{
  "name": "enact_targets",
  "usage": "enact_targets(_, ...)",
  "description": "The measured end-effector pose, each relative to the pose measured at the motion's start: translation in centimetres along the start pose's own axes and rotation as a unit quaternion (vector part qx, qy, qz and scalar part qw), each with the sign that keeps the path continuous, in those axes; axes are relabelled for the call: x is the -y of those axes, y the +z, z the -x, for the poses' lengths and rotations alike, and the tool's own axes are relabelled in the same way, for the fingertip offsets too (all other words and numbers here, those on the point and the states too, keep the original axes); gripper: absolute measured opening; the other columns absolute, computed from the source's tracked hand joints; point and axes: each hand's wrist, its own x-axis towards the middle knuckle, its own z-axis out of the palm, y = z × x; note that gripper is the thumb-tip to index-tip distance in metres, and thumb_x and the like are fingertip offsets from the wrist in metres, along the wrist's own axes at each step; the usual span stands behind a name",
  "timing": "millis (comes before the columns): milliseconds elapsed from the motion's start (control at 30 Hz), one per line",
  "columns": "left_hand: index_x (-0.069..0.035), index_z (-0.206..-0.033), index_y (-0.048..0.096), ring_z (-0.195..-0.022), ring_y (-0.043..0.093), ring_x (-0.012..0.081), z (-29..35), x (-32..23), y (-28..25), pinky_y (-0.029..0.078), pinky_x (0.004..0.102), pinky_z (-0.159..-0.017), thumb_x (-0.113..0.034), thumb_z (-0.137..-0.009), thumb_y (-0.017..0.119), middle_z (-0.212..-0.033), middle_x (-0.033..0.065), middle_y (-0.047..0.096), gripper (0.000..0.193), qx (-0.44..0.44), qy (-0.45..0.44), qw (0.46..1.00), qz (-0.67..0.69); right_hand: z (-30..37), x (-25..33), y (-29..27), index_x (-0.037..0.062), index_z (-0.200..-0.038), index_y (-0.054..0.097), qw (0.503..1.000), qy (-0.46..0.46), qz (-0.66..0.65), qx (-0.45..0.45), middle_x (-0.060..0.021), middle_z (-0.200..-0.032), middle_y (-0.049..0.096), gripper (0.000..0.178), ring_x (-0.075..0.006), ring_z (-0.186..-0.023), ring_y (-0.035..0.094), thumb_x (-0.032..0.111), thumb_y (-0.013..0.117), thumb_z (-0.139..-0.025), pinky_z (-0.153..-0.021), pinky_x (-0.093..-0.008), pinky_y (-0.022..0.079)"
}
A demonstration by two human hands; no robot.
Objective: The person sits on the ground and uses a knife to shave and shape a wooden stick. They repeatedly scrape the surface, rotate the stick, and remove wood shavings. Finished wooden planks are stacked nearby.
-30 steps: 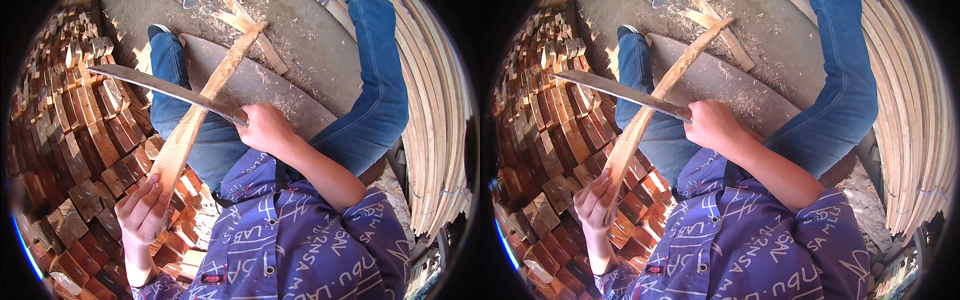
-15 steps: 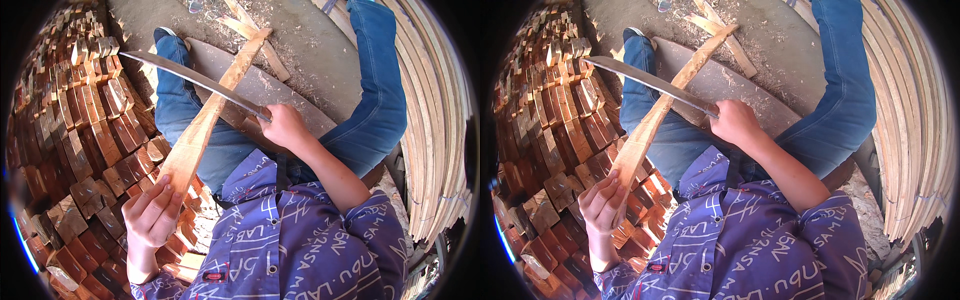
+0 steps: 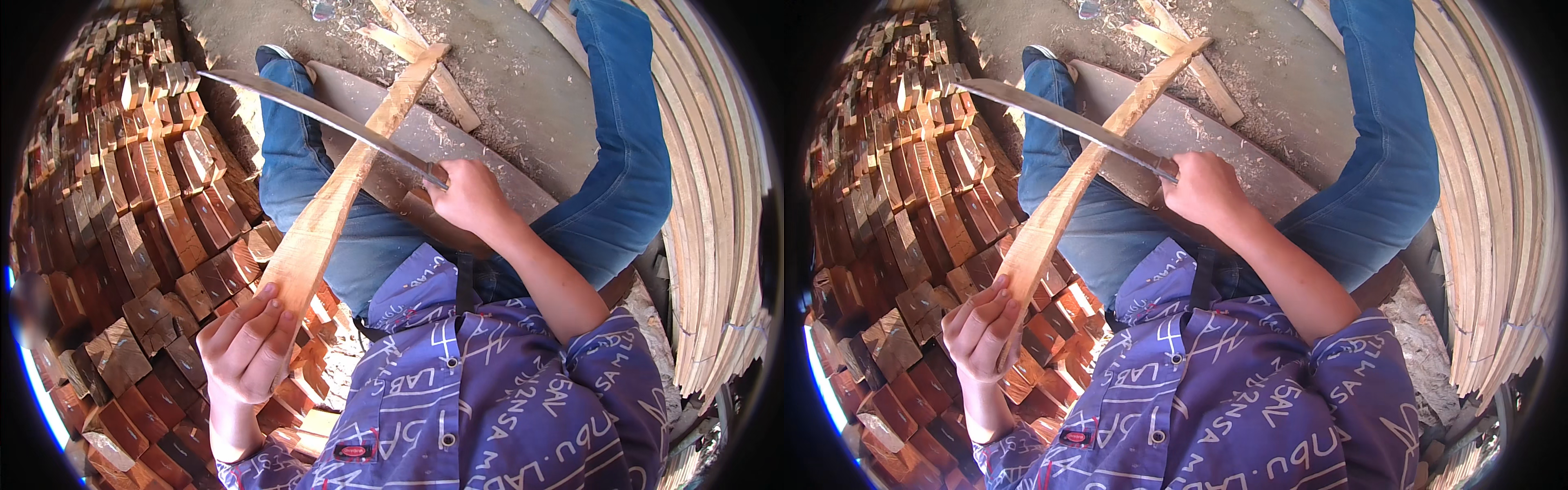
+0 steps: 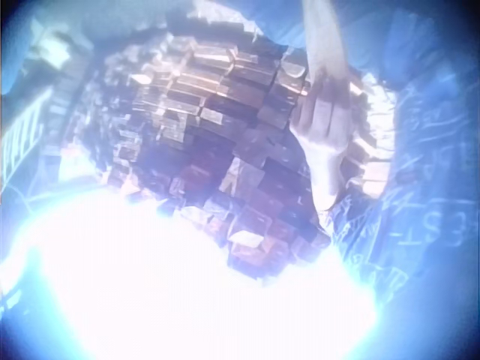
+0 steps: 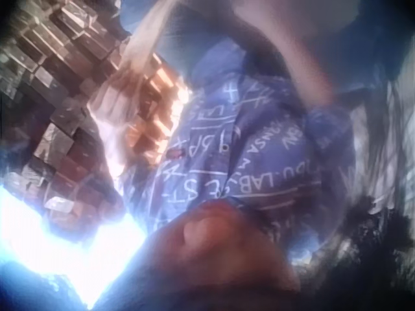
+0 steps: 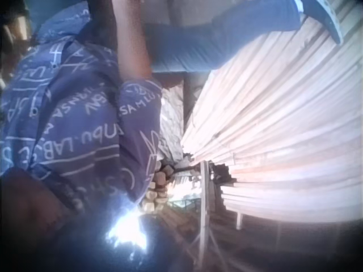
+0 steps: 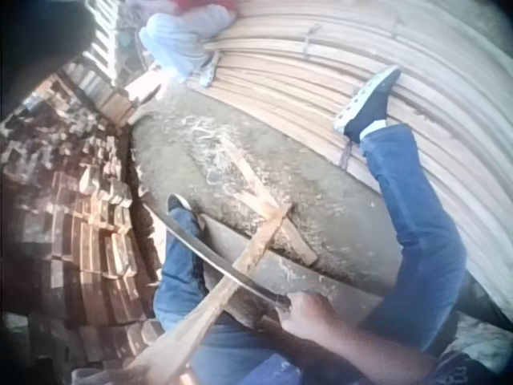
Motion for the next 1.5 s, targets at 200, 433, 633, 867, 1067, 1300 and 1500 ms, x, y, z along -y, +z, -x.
enact_targets(200,-0.001,-0.086,0.069,-0.084,0.073,0.0282,-0.4,1.5,-0.9,0.060,0.0321,-0.062,-0.001,-0.067,0.076,-0.082,0.0082,0.067,0.020,0.005,0.008,1.000,0.008,-1.5,-2.3,0.8,0.0035,-0.087,0.072,0.999,0.027,0.027,-0.014,-0.0212,-0.083,0.070,0.022,-0.0402,-0.083,0.068,0.020,0.068,-0.074,-0.077,-0.0478,0.054)
enact_targets(433,-0.002,-0.089,0.069,-0.084,0.073,0.0284,0.6,1.7,-0.3,0.059,0.0316,-0.060,-0.003,-0.068,0.077,-0.082,0.0079,0.066,0.023,0.003,-0.009,1.000,0.015,-0.8,-3.0,-0.4,0.0026,-0.090,0.072,0.998,0.068,0.008,0.009,-0.0236,-0.083,0.069,0.023,-0.0429,-0.084,0.067,0.020,0.067,-0.077,-0.080,-0.0484,0.053)
enact_targets(633,-0.002,-0.087,0.069,-0.081,0.073,0.0297,-0.2,1.8,-0.6,0.060,0.0320,-0.060,0.000,-0.065,0.078,-0.082,0.0073,0.065,0.025,0.004,0.001,1.000,0.014,1.7,-3.1,0.4,0.0005,-0.081,0.069,0.998,-0.031,0.032,-0.033,-0.0237,-0.077,0.066,0.017,-0.0437,-0.077,0.065,0.015,0.070,-0.074,-0.069,-0.0482,0.051)
enact_targets(867,-0.002,-0.090,0.067,-0.085,0.073,0.0298,1.5,3.1,0.1,0.061,0.0341,-0.065,0.001,-0.065,0.077,-0.083,0.0084,0.066,0.027,-0.015,-0.050,0.998,0.033,0.8,-4.1,0.4,0.0007,-0.083,0.070,0.999,0.037,0.009,-0.022,-0.0242,-0.077,0.066,0.018,-0.0426,-0.078,0.066,0.017,0.068,-0.076,-0.070,-0.0489,0.051)
enact_targets(1067,-0.001,-0.089,0.067,-0.084,0.073,0.0281,2.2,0.7,1.0,0.060,0.0333,-0.063,0.002,-0.066,0.076,-0.083,0.0079,0.066,0.024,-0.007,-0.024,0.999,0.027,2.4,1.1,0.0,0.0023,-0.085,0.071,0.998,-0.051,0.005,0.034,-0.0231,-0.077,0.067,0.019,-0.0433,-0.079,0.066,0.018,0.068,-0.075,-0.073,-0.0494,0.052)
enact_targets(1300,-0.002,-0.086,0.066,-0.084,0.073,0.0303,2.8,0.6,1.2,0.061,0.0346,-0.065,0.003,-0.062,0.076,-0.082,0.0088,0.065,0.027,0.010,-0.031,0.999,0.024,-3.0,-6.6,0.7,0.0020,-0.093,0.071,0.994,0.092,0.034,0.055,-0.0246,-0.088,0.069,0.026,-0.0407,-0.089,0.068,0.023,0.069,-0.077,-0.082,-0.0484,0.054)
enact_targets(1500,-0.003,-0.084,0.067,-0.084,0.073,0.0258,2.5,1.4,1.0,0.059,0.0318,-0.058,0.001,-0.063,0.077,-0.081,0.0065,0.065,0.024,-0.032,-0.053,0.997,0.043,1.1,-2.6,0.4,0.0017,-0.088,0.071,1.000,-0.016,0.014,0.003,-0.0248,-0.081,0.067,0.021,-0.0431,-0.082,0.066,0.021,0.067,-0.080,-0.076,-0.0501,0.053)
